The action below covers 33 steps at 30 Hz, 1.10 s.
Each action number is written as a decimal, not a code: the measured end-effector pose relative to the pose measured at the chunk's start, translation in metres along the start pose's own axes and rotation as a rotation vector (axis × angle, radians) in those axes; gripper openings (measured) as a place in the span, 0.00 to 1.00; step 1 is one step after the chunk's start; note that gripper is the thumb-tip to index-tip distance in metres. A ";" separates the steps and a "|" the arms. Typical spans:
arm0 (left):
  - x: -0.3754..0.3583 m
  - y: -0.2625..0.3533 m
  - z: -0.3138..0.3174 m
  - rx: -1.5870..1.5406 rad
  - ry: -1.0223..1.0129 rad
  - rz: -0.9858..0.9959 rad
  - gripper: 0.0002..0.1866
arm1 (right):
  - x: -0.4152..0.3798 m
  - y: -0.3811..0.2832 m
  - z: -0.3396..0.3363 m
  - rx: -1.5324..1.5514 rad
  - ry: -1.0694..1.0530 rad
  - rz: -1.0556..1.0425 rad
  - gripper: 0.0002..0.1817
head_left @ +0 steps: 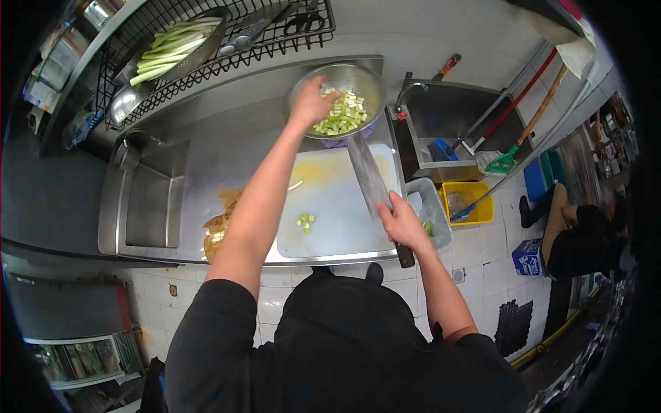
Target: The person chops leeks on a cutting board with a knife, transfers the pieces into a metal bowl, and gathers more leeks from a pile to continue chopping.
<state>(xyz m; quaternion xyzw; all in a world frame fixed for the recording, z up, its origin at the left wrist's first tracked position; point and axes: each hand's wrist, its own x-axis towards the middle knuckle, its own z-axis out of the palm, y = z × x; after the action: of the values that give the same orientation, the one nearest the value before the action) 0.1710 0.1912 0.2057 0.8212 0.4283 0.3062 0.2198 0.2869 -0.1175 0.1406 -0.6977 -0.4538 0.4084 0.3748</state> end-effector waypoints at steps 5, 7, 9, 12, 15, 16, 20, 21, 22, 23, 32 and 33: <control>-0.064 -0.036 -0.049 -0.124 -0.553 -0.047 0.15 | -0.005 0.049 0.039 -0.410 0.080 -0.060 0.13; -0.118 -0.057 -0.042 0.063 -0.801 -0.096 0.20 | -0.002 0.038 0.047 -0.483 0.063 -0.026 0.13; -0.187 -0.097 -0.017 0.155 -0.837 -0.056 0.27 | 0.006 0.042 0.054 -0.583 -0.002 0.003 0.11; -0.253 -0.087 0.002 0.252 -0.763 -0.196 0.30 | 0.009 0.046 0.055 -0.620 -0.059 0.066 0.11; -0.284 -0.078 0.023 0.251 -0.573 -0.230 0.26 | -0.002 0.046 0.049 -0.630 -0.066 0.138 0.11; -0.287 -0.075 0.031 0.222 -0.505 -0.217 0.24 | -0.006 0.049 0.048 -0.625 -0.063 0.148 0.11; -0.282 -0.053 0.065 0.138 -0.437 -0.133 0.17 | -0.025 0.063 0.033 -0.508 -0.071 0.148 0.11; -0.278 -0.046 0.078 0.130 -0.449 -0.108 0.17 | -0.032 0.070 0.026 -0.458 -0.048 0.129 0.11; -0.272 -0.038 0.092 0.082 -0.417 -0.078 0.15 | -0.044 0.080 0.018 -0.400 0.005 0.098 0.12; -0.271 -0.031 0.105 0.036 -0.387 -0.056 0.13 | -0.056 0.089 0.008 -0.399 0.022 0.109 0.12; -0.221 0.103 0.199 -0.277 -0.473 0.105 0.18 | -0.141 0.149 -0.079 -0.294 0.473 0.226 0.10; -0.216 0.104 0.191 -0.325 -0.464 0.073 0.19 | -0.145 0.152 -0.084 -0.324 0.485 0.210 0.10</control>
<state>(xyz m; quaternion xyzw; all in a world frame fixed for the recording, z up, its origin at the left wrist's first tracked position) 0.2664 -0.0641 0.0659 0.8382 0.2822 0.1825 0.4296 0.3758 -0.3134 0.0708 -0.8685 -0.3360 0.1886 0.3117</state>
